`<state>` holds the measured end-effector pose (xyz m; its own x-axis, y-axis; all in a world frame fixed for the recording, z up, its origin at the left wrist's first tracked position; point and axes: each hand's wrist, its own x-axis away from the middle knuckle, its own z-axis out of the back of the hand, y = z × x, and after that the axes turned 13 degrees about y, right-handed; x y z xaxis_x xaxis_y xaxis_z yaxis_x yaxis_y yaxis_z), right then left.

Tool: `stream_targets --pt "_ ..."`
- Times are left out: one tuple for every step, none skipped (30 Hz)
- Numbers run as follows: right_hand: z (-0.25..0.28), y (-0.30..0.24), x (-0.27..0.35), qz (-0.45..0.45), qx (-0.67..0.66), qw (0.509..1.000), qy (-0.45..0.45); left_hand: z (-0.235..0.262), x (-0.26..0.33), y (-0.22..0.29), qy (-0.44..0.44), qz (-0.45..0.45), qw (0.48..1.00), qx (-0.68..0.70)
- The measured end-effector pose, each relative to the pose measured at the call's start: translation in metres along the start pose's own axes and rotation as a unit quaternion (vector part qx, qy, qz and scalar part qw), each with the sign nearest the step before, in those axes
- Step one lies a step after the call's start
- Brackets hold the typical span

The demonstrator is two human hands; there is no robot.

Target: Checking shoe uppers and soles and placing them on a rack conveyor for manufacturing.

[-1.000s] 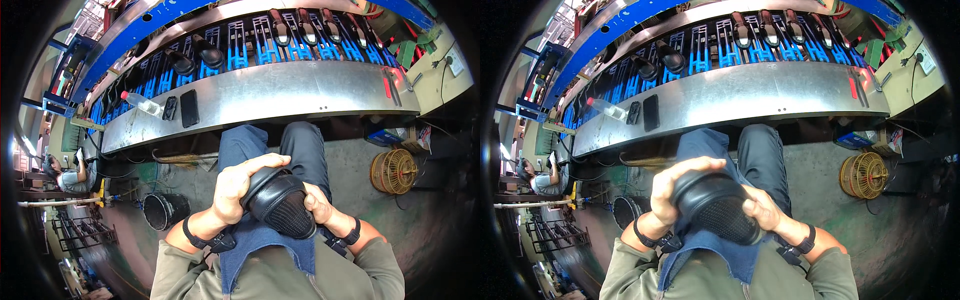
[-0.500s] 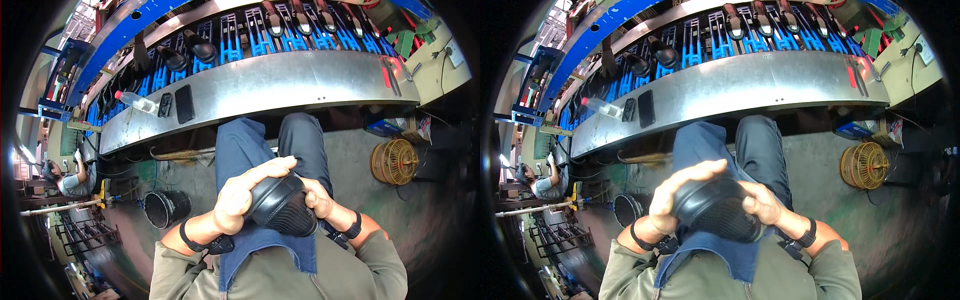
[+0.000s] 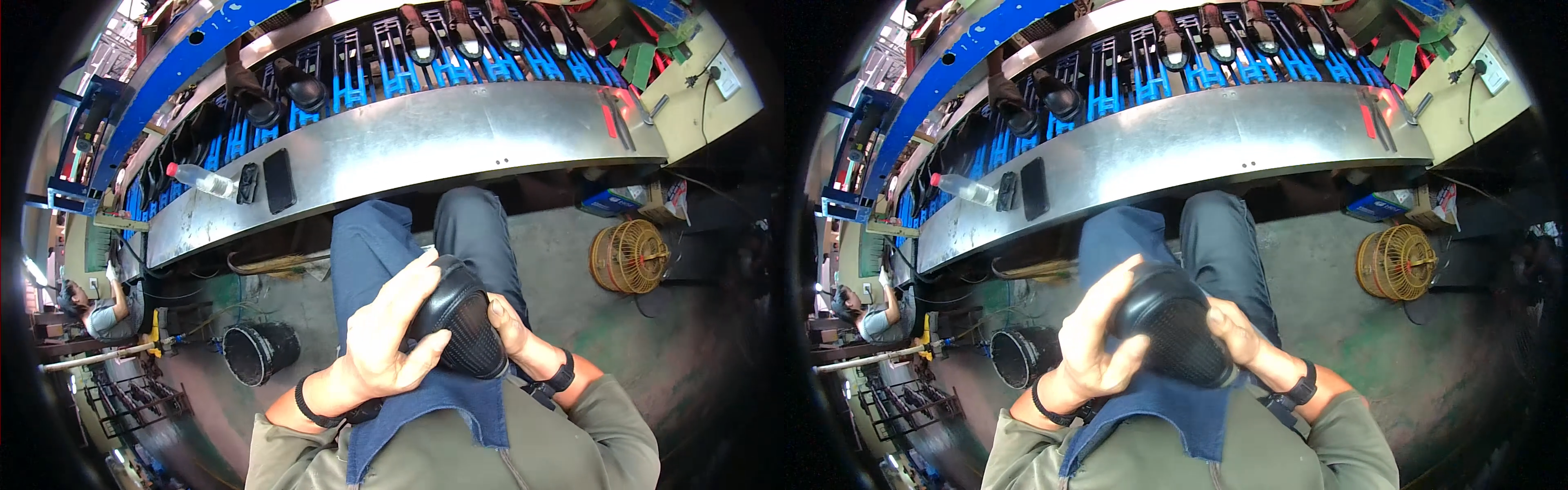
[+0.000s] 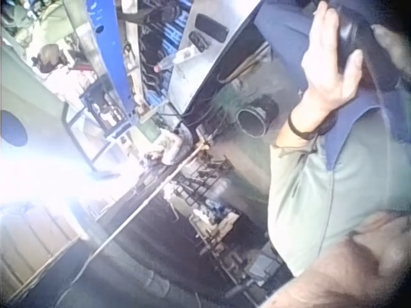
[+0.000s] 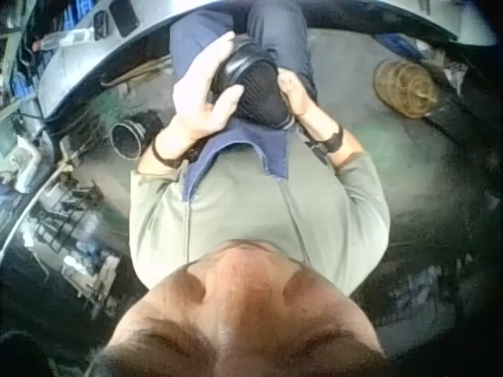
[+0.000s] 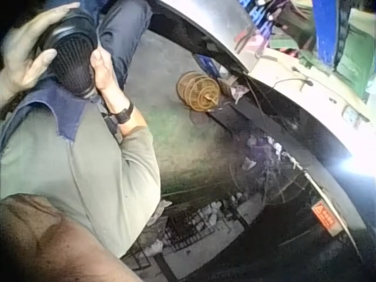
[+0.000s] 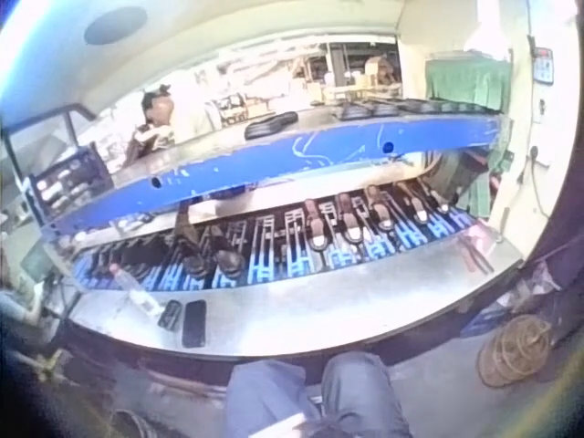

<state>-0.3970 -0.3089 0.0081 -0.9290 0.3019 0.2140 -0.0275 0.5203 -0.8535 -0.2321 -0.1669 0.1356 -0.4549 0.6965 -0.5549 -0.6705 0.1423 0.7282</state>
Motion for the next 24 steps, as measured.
stream_targets --pt "0.002 0.005 0.0 0.004 0.007 1.0 0.002 -0.005 0.0 -0.004 0.016 -0.006 1.0 -0.001" --pt "0.007 0.015 0.001 0.003 -0.035 0.999 0.014 -0.011 0.007 -0.011 0.031 0.032 0.997 0.062" --pt "0.01 0.019 -0.001 0.004 -0.076 0.997 0.025 -0.016 0.01 -0.011 0.036 0.023 0.997 0.068" --pt "0.001 -0.001 0.0 -0.007 -0.104 0.994 0.037 -0.021 0.012 -0.011 0.03 0.062 0.994 0.09" --pt "-0.007 -0.008 -0.002 -0.023 -0.19 0.98 0.059 -0.025 0.013 -0.011 0.024 0.101 0.988 0.111" --pt "-0.011 -0.018 -0.004 -0.026 -0.221 0.973 0.066 -0.031 0.013 -0.012 0.017 0.123 0.982 0.144" --pt "-0.014 -0.024 -0.004 -0.029 -0.254 0.964 0.077 -0.032 0.007 -0.012 0.019 0.114 0.981 0.155" --pt "-0.018 -0.026 -0.007 -0.023 -0.245 0.966 0.081 -0.029 -0.001 -0.012 0.001 0.075 0.992 0.105" --pt "-0.024 -0.026 -0.009 -0.016 -0.236 0.963 0.128 -0.026 -0.008 -0.013 -0.015 0.038 0.998 0.052" --pt "-0.025 -0.026 -0.008 -0.011 -0.228 0.958 0.174 -0.027 -0.013 -0.016 -0.008 0.016 0.999 0.04" --pt "-0.018 -0.022 -0.005 -0.056 -0.298 0.943 0.139 -0.023 -0.018 -0.016 -0.036 0.054 0.997 0.052" --pt "-0.019 -0.017 -0.008 -0.064 -0.385 0.919 0.054 -0.02 -0.021 -0.021 -0.047 0.03 0.997 0.05" --pt "-0.02 -0.013 -0.011 -0.072 -0.467 0.881 -0.031 -0.018 -0.026 -0.025 -0.058 0.008 0.997 0.048" --pt "-0.019 -0.013 -0.008 -0.093 -0.441 0.893 0.021 -0.013 -0.029 -0.024 -0.092 0.068 0.99 0.087" --pt "-0.018 -0.011 -0.008 -0.096 -0.443 0.891 0.023 -0.011 -0.032 -0.02 -0.088 0.112 0.979 0.146" --pt "-0.014 -0.009 -0.008 -0.102 -0.427 0.899 0.01 -0.01 -0.033 -0.02 -0.099 0.088 0.983 0.128" --pt "-0.012 -0.007 -0.009 -0.107 -0.411 0.905 -0.004 -0.008 -0.031 -0.019 -0.11 0.064 0.986 0.111" --pt "-0.022 -0.021 -0.007 -0.139 -0.43 0.891 0.051 -0.007 -0.032 -0.016 -0.109 0.067 0.986 0.109" --pt "-0.024 -0.022 -0.008 -0.142 -0.43 0.89 0.05 -0.007 -0.033 -0.012 -0.092 0.053 0.99 0.097" --pt "-0.026 -0.022 -0.009 -0.131 -0.422 0.895 0.065 -0.006 -0.032 -0.009 -0.075 0.038 0.993 0.084" --pt "-0.027 -0.024 -0.01 -0.117 -0.413 0.899 0.081 -0.006 -0.032 -0.008 -0.075 0.038 0.993 0.084" --pt "-0.032 -0.029 -0.01 -0.103 -0.399 0.905 0.108 -0.005 -0.031 -0.007 -0.063 0.024 0.996 0.065" --pt "-0.033 -0.029 -0.013 -0.103 -0.398 0.905 0.108 -0.004 -0.029 -0.006 -0.05 0.011 0.998 0.046" --pt "-0.032 -0.028 -0.014 -0.083 -0.402 0.908 0.086 -0.002 -0.025 -0.004 -0.062 0.031 0.997 0.04"
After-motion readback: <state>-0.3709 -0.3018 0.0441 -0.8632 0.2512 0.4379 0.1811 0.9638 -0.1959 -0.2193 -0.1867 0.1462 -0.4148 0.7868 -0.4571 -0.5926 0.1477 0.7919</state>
